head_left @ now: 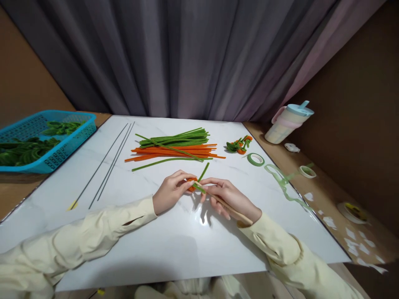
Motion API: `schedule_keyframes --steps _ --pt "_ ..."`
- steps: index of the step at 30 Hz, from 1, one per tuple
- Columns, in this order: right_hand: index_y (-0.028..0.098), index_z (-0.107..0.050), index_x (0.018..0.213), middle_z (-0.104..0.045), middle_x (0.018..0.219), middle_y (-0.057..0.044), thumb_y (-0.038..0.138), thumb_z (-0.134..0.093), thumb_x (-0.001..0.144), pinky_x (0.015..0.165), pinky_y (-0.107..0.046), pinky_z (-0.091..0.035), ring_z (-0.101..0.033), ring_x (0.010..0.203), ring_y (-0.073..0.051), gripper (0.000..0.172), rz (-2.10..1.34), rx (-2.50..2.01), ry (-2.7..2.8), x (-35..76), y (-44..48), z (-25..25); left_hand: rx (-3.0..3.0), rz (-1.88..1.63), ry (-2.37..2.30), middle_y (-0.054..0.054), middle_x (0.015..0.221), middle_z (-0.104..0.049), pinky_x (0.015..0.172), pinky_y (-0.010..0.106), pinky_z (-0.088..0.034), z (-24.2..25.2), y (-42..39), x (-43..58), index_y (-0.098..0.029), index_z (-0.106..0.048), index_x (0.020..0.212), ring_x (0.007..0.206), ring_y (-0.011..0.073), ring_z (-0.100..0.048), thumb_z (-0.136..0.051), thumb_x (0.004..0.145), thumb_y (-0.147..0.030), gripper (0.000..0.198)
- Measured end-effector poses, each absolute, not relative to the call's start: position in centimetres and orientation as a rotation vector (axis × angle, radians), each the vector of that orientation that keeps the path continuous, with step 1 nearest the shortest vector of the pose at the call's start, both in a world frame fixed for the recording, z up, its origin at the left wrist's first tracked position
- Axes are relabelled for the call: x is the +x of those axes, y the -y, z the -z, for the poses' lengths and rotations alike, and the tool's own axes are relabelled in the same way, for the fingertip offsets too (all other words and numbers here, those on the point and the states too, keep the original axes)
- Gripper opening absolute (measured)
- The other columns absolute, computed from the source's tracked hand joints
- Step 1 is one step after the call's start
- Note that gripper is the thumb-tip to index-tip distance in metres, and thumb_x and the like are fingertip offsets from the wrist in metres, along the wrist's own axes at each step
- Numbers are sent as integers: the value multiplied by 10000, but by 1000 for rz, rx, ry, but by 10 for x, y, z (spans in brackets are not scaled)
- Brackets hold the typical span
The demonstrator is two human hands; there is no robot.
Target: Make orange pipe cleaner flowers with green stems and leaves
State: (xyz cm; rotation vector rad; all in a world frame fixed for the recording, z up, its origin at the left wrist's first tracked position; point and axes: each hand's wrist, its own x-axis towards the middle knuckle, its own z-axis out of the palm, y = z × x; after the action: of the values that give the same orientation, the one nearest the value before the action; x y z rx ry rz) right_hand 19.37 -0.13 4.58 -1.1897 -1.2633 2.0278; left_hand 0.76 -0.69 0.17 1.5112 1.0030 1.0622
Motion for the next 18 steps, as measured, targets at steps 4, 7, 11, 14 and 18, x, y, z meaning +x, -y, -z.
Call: schedule_keyframes --steps 4,7,11,14,18 --pt "116 -531 1034 -641 620 16 193 -514 718 222 -164 -362 -530 306 -95 325 -1947 -1204 1376 192 4 -46 1429 -1050 -987 46 937 -499 714 299 -591 -2 7 9 -151 -645 978 801 160 -622 -571 803 -385 302" --pt "126 -519 1025 -621 630 25 214 -501 735 221 -166 -370 -553 322 -108 304 -1925 -1195 1446 192 5 -43 1415 -1048 -983 42 932 -495 710 306 -595 -2 7 10 -143 -650 955 790 157 -620 -585 790 -396 309" --pt "135 -537 973 -576 593 41 281 -495 790 231 -162 -373 -562 329 -109 238 -1844 -1209 1548 189 11 -46 1347 -1031 -988 41 934 -494 719 316 -595 -3 8 11 -129 -648 922 785 156 -622 -603 770 -418 330" --pt "129 -562 806 -526 486 52 299 -465 826 233 -145 -344 -528 303 -90 197 -1748 -1250 1652 186 17 -51 1297 -1010 -989 42 936 -494 732 318 -589 -6 9 12 -118 -645 874 798 156 -619 -618 756 -425 330" --pt "147 -529 683 -493 393 67 266 -408 852 234 -137 -318 -440 241 -62 240 -1669 -1309 1765 185 20 -54 1165 -968 -962 36 913 -528 733 322 -580 -11 8 13 -125 -607 875 800 156 -621 -656 726 -416 331"
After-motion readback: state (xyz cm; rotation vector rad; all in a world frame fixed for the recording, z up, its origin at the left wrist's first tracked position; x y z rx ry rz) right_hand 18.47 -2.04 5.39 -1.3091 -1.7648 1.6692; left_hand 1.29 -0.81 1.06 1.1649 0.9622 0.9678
